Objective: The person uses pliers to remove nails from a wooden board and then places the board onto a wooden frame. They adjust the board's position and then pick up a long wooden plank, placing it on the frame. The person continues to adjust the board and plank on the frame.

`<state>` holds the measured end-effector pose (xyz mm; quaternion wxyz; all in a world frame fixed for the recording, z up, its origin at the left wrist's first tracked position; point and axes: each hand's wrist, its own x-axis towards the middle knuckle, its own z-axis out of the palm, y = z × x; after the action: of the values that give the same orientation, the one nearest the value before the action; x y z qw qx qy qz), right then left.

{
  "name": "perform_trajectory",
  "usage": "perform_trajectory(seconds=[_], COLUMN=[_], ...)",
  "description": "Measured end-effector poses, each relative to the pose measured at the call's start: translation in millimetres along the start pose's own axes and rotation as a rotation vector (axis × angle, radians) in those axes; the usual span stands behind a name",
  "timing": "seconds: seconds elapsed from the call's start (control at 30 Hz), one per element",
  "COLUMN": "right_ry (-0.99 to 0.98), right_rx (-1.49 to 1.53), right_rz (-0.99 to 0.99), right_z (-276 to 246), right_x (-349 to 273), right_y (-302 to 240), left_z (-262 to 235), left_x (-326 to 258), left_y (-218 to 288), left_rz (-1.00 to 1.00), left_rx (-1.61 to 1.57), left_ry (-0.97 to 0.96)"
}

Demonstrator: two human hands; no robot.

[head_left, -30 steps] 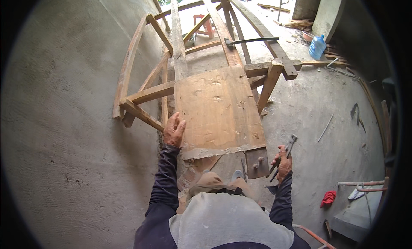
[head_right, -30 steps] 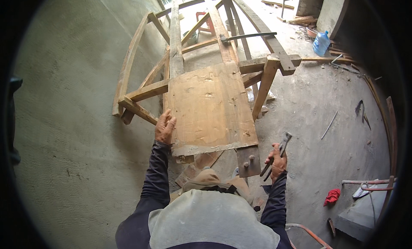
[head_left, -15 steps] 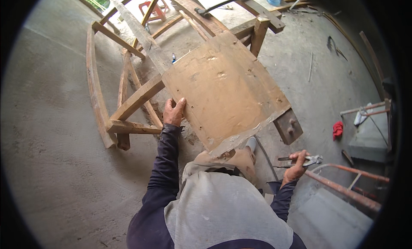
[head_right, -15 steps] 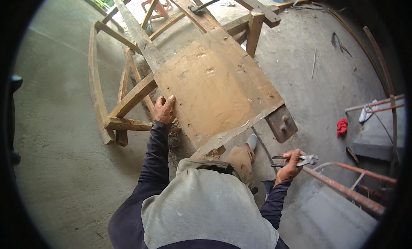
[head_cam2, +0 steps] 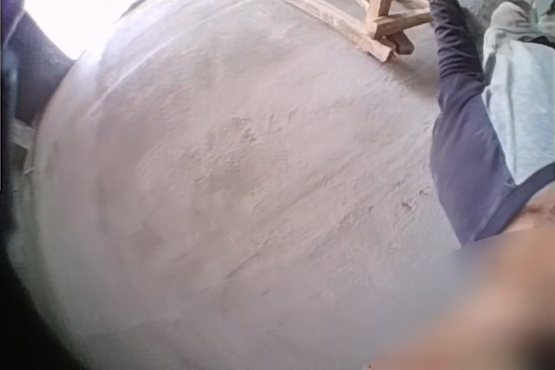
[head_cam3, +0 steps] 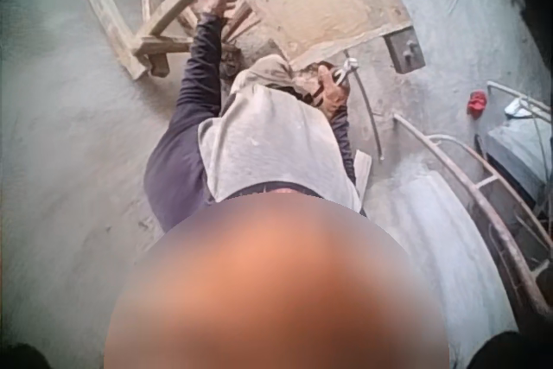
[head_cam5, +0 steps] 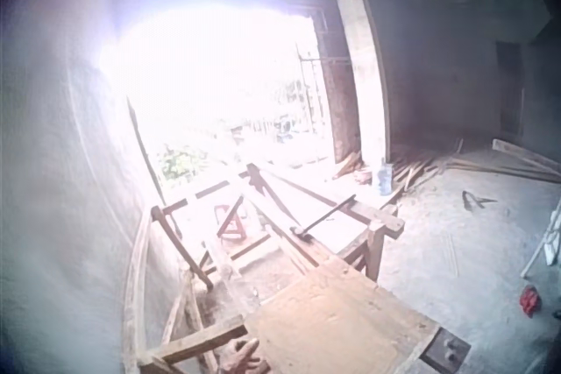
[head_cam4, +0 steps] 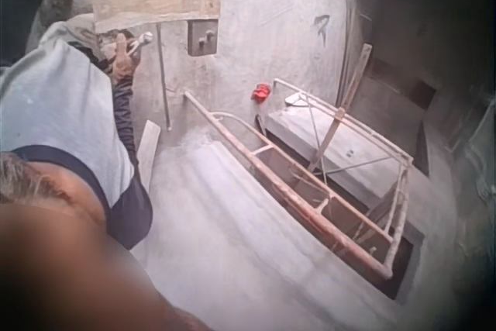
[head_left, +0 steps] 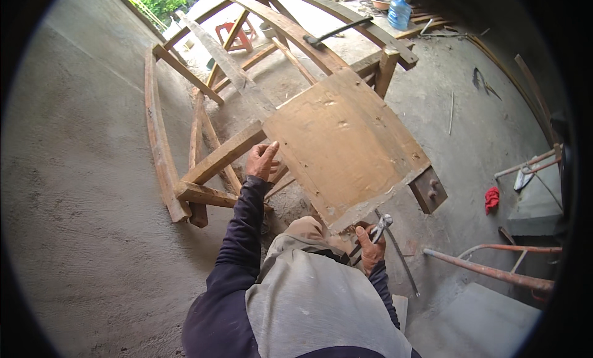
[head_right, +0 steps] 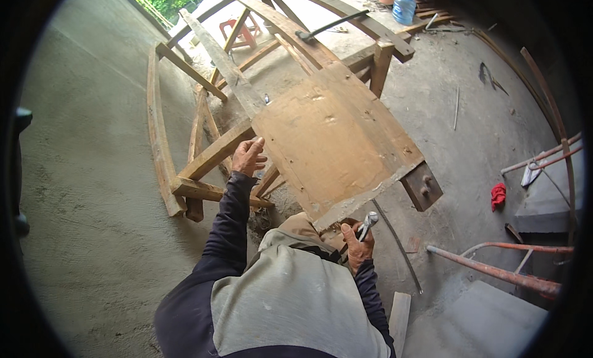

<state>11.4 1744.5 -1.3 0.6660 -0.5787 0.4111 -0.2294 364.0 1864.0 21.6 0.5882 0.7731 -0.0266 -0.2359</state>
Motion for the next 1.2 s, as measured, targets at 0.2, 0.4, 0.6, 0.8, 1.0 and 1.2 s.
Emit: perform_trajectory(seconds=[0.2,0.4,0.6,0.8,1.0,1.2], right_ry=[0.099,0.281,0.462,0.473,0.561,0.616], right_rx=[0.085,0.084,-0.013,-0.004,0.003,0.175], right_rz=[-0.024,-0.053,0.148,0.048,0.171,0.087], right_z=[13,31,37,36,53,80], right_x=[-3,-7,-16,-21,-36,-43], right_y=[-5,2,7,25,30,14], left_z=[-47,-56,-27,-24,-15,-12], left_x=[118,267,320,341,334,320], left_y=[36,51,31,14,23,39], left_rz=[0.200,-0.061,0.095,0.072,0.073,0.145], left_rx=[-0.004,0.007,-0.455,-0.318,-0.253,-0.131], left_ry=[0.264,0.177,0.175,0.266,0.266,0.302])
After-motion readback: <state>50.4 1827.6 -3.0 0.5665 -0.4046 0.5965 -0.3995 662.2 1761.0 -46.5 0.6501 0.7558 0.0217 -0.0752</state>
